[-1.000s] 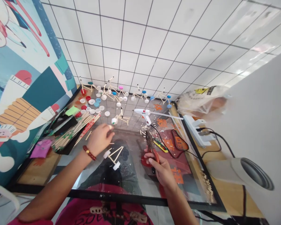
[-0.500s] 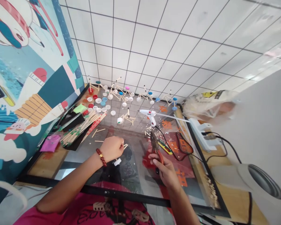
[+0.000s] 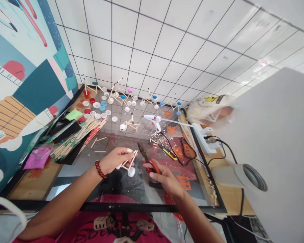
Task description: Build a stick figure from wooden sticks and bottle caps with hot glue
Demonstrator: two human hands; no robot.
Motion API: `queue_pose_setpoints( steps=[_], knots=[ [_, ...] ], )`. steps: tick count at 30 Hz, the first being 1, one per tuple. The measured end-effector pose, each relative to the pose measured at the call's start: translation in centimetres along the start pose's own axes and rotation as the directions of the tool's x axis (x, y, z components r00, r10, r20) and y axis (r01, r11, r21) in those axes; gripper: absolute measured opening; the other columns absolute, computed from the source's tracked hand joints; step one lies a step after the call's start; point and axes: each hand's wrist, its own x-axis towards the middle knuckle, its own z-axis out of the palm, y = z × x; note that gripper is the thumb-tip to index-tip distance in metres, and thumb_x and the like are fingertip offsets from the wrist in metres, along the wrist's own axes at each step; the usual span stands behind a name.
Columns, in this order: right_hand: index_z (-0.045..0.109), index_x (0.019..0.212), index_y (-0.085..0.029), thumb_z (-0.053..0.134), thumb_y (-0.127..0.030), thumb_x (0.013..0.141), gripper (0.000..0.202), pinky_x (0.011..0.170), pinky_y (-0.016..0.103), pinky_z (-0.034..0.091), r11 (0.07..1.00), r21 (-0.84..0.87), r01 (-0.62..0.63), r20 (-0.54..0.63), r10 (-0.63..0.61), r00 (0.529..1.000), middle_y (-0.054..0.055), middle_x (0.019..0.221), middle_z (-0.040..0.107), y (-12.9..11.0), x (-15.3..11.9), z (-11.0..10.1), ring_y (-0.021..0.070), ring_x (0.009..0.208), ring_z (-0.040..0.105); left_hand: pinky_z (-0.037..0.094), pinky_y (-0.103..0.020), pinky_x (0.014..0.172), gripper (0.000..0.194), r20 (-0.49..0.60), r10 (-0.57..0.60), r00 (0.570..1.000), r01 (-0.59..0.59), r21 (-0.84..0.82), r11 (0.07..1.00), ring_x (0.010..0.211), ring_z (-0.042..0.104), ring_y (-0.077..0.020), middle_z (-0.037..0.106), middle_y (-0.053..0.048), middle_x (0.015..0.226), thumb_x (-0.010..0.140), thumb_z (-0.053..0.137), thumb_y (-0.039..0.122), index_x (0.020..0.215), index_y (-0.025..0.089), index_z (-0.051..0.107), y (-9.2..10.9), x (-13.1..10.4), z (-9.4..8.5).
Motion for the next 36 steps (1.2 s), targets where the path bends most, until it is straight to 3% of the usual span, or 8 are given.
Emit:
queue_pose_setpoints(
  steps=[8,13,16,18,21,25,31,36],
  knots=[
    [0.079,0.103,-0.025,0.078,-0.031,0.065,0.038,0.104,0.04,0.035,0.994,-0.037,-0.101,-0.075,0.098,0.992,0.004,0.115,0.063,-0.4,-0.2,-0.6,0.0248,0.108,0.053,0.051,-0.026,0.066,0.058,-0.034,0.023,0.999,-0.025,-0.05,0.998,0.068,0.068,-0.0148,0.07,-0.004,0.083,0.05,0.091,0.051,0.089,0.012,0.073,-0.2,-0.1,0.3],
    [0.079,0.102,-0.024,0.08,-0.028,0.062,0.04,0.074,0.028,0.04,0.969,0.178,-0.173,-0.107,0.193,0.975,0.001,0.085,0.067,-0.5,-0.9,-0.1,0.0142,0.076,0.05,0.053,-0.031,0.068,0.061,0.003,-0.018,1.0,0.018,-0.078,0.997,0.07,0.07,-0.0188,0.07,-0.005,0.079,0.052,0.088,0.056,0.091,0.012,0.07,-0.2,-0.5,0.7],
    [0.08,0.1,-0.024,0.086,-0.028,0.056,0.044,0.067,0.025,0.04,0.929,0.31,-0.204,-0.078,0.239,0.968,-0.001,0.08,0.069,-0.7,-0.9,0.8,0.0106,0.067,0.049,0.053,-0.033,0.07,0.061,0.004,-0.013,1.0,0.013,-0.073,0.997,0.072,0.07,-0.0203,0.07,-0.005,0.077,0.055,0.086,0.058,0.092,0.013,0.068,-0.2,-0.5,0.6],
    [0.081,0.096,-0.024,0.09,-0.028,0.053,0.044,0.073,0.025,0.045,0.904,0.373,-0.211,-0.069,0.254,0.965,0.0,0.091,0.073,-0.9,-0.8,1.3,0.0106,0.071,0.055,0.051,-0.03,0.067,0.057,-0.014,0.028,1.0,-0.028,-0.029,0.999,0.071,0.068,-0.0183,0.07,-0.004,0.074,0.059,0.084,0.058,0.091,0.013,0.068,0.0,-0.5,0.3],
    [0.081,0.093,-0.025,0.092,-0.029,0.052,0.043,0.094,0.029,0.047,0.883,0.436,-0.177,-0.074,0.231,0.97,0.002,0.12,0.071,-1.4,-0.9,1.7,0.0163,0.097,0.063,0.046,-0.024,0.062,0.047,-0.01,0.109,0.994,-0.108,0.05,0.993,0.065,0.062,-0.0132,0.069,-0.003,0.069,0.068,0.08,0.053,0.09,0.013,0.069,0.4,-0.7,-0.1],
    [0.08,0.095,-0.027,0.091,-0.03,0.056,0.041,0.109,0.033,0.04,0.877,0.478,-0.056,-0.142,0.141,0.98,0.002,0.133,0.065,-1.9,-0.9,1.9,0.0201,0.118,0.059,0.051,-0.026,0.068,0.04,0.076,0.078,0.994,-0.074,-0.066,0.995,0.072,0.066,-0.0153,0.072,-0.007,0.08,0.07,0.082,0.045,0.09,0.012,0.072,0.7,-1.2,-0.2],
    [0.072,0.07,-0.027,0.081,-0.011,0.054,0.024,0.102,0.034,0.045,0.807,0.59,0.012,-0.146,0.092,0.985,-0.004,0.113,0.07,-1.6,-0.6,3.8,0.0213,0.115,0.06,0.059,-0.033,0.066,0.031,0.303,-0.016,0.953,0.106,-0.286,0.952,0.081,0.07,-0.0219,0.07,-0.012,0.101,0.07,0.083,0.031,0.094,0.014,0.074,0.6,-1.8,0.1],
    [0.067,0.062,-0.023,0.065,-0.004,0.051,0.021,0.091,0.029,0.043,0.85,0.526,0.016,-0.093,0.039,0.995,0.001,0.114,0.069,-1.1,-0.4,4.8,0.023,0.12,0.055,0.059,-0.029,0.062,0.018,0.461,-0.011,0.887,0.191,-0.345,0.919,0.083,0.074,-0.0242,0.073,-0.012,0.097,0.075,0.078,0.025,0.087,0.013,0.073,-0.3,-1.6,0.1]
  ],
)
